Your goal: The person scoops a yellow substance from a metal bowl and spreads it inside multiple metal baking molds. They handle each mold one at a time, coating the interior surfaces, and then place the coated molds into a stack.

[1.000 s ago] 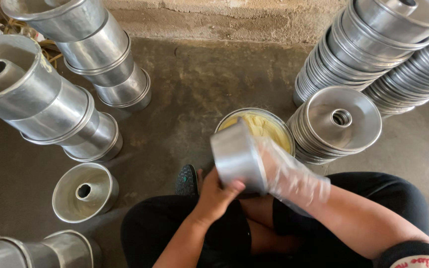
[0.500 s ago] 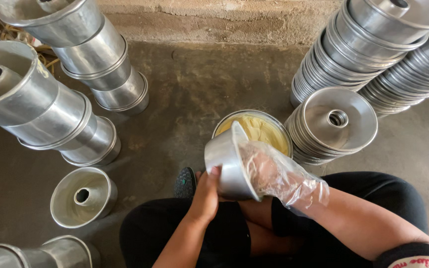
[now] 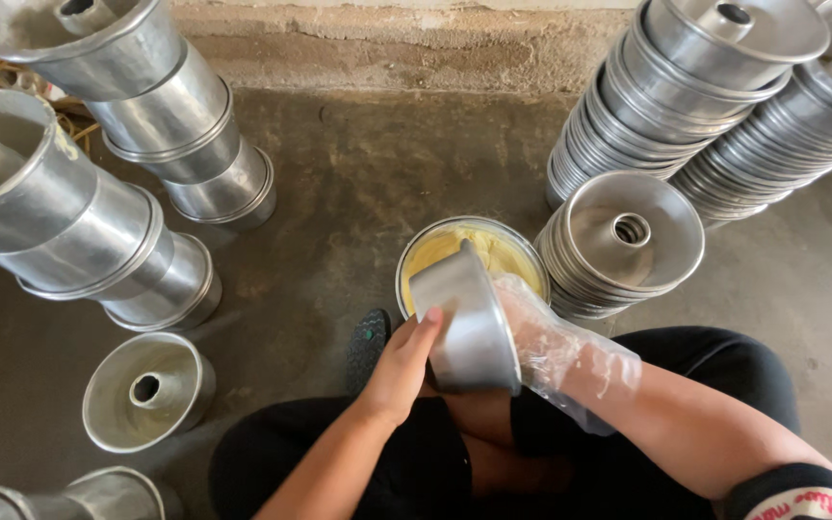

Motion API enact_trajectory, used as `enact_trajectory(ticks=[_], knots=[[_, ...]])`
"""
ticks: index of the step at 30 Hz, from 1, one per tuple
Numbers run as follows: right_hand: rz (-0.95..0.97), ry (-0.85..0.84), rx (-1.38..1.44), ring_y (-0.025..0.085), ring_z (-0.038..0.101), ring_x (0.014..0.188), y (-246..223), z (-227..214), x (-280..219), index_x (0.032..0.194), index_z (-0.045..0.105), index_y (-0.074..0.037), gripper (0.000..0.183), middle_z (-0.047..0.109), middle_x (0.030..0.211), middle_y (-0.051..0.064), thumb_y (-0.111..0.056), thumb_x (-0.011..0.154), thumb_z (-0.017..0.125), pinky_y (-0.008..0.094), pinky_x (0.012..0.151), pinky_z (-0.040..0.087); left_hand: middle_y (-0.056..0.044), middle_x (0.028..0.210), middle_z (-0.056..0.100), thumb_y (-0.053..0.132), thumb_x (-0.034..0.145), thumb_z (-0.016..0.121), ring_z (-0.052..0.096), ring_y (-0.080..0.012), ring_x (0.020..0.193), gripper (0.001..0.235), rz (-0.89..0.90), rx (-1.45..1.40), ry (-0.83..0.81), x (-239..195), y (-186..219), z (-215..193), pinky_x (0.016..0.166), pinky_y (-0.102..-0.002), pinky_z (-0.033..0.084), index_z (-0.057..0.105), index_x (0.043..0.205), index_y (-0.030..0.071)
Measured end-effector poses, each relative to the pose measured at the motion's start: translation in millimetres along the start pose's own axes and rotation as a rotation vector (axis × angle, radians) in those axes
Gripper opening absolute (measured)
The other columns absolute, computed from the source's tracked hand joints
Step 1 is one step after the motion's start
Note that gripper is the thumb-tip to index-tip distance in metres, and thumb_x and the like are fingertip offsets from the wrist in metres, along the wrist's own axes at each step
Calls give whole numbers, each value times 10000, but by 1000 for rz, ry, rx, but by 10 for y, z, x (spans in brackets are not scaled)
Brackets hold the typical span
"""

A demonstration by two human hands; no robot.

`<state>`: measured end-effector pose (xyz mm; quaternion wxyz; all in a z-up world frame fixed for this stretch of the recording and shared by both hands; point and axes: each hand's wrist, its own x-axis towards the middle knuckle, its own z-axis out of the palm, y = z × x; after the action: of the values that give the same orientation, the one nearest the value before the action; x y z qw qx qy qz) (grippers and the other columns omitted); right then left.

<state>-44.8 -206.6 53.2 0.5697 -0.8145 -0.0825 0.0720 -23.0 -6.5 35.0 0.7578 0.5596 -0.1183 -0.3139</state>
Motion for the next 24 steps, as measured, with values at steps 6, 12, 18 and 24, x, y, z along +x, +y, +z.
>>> enact_trajectory(ticks=[6, 12, 18, 24], knots=[[243, 117, 1114, 257, 724, 859, -215, -251, -10, 1121, 689, -7, 277, 735, 1016, 152, -107, 863, 698, 382, 717, 618, -130, 1387, 651, 579, 923, 539, 582, -221, 1293, 773, -178, 150, -110, 235, 677, 238, 1091, -350, 420, 531, 1440, 4], [-36, -98, 339, 224, 721, 881, -581, -125, -7, 1127, 678, -5, 299, 730, 1004, 125, -74, 843, 738, 373, 730, 603, -150, 1412, 642, 554, 943, 558, 569, -223, 1332, 759, -15, 110, 31, -480, 527, 231, 1132, -374, 400, 501, 1456, -3], [99, -3, 282, 190, 715, 885, -419, 286, -99, 1190, 664, -54, 301, 732, 1020, 98, -152, 905, 667, 336, 734, 595, -124, 1394, 635, 568, 960, 455, 591, -275, 1277, 722, -120, -566, 324, -741, 303, 183, 1088, -446, 440, 523, 1435, 30], [330, 264, 336, 156, 709, 889, -65, 402, -321, 1253, 651, -103, 317, 733, 1037, 71, -229, 968, 595, 299, 738, 588, -120, 1383, 649, 509, 970, 469, 601, -249, 1265, 657, -143, -588, 336, -702, 159, 353, 1081, -415, 443, 539, 1422, 38]])
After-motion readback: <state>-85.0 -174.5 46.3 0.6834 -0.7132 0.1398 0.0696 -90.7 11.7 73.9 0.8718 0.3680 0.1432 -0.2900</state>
